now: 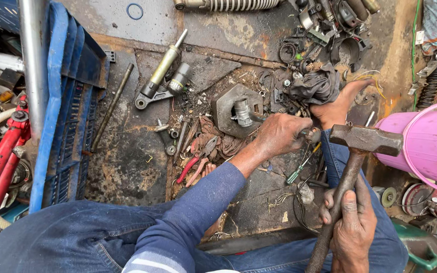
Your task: The person sits on the floor and uses an angle grinder to smooth a metal part clamped in a vise. They then use a hammer to strike the part and pliers to adjust it, repeating the grinding and hammering process.
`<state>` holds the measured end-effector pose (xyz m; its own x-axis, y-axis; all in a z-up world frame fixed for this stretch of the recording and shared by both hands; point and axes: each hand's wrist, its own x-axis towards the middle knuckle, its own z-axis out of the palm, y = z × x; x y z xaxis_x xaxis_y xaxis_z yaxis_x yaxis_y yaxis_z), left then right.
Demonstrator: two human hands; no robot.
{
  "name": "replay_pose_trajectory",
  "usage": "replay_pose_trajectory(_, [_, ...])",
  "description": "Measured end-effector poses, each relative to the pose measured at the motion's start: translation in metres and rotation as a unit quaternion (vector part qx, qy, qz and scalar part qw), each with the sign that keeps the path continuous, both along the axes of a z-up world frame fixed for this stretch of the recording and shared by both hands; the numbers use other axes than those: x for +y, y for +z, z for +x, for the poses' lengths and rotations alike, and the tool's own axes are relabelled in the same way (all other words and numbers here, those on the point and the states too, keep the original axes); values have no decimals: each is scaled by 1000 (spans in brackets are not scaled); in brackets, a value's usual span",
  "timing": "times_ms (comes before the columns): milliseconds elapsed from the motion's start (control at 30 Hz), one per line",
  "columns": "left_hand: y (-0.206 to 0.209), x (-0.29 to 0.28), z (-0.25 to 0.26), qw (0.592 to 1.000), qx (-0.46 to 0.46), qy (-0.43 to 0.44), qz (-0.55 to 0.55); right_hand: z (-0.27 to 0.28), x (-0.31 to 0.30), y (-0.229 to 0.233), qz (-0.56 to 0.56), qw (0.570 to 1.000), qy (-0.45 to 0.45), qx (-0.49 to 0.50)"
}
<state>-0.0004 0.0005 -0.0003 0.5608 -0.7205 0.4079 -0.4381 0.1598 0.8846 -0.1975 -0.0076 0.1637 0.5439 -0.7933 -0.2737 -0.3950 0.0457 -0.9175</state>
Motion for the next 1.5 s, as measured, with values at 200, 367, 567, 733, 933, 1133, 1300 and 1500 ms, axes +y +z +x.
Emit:
replay_pose_trajectory(200, [-1, -2, 1, 1000, -4, -17, 22, 0, 1, -4, -1, 1000, 3, 14])
replay_pose_trajectory(367, [-7, -8, -2, 999, 2, 1, 34, 3, 3, -1, -7, 1000, 4, 21])
replay_pose_trajectory(567, [-9, -11, -2, 1000, 0, 26, 12, 4, 4, 5, -65, 997, 41, 9])
replay_pose_trajectory(733, [-13, -9, 0, 999, -7, 14, 42, 6, 4, -14, -34, 998, 40, 44])
replay_pose_trajectory(933, [-13, -8, 4, 1000, -10, 22, 18, -7, -2, -3, -17, 998, 57, 35])
replay_pose_trajectory(1133, [-8, -1, 8, 1000, 1, 18, -10, -10, -12, 3, -28, 998, 52, -3])
replay_pose_trajectory(1300, [-15, 0, 14, 1000, 7, 29, 2, -2, -17, -35, 83, 995, 6, -52])
replay_pose_trajectory(1500, [-23, -18, 3, 999, -8, 21, 35, 1, -9, -59, 113, 992, -41, -43])
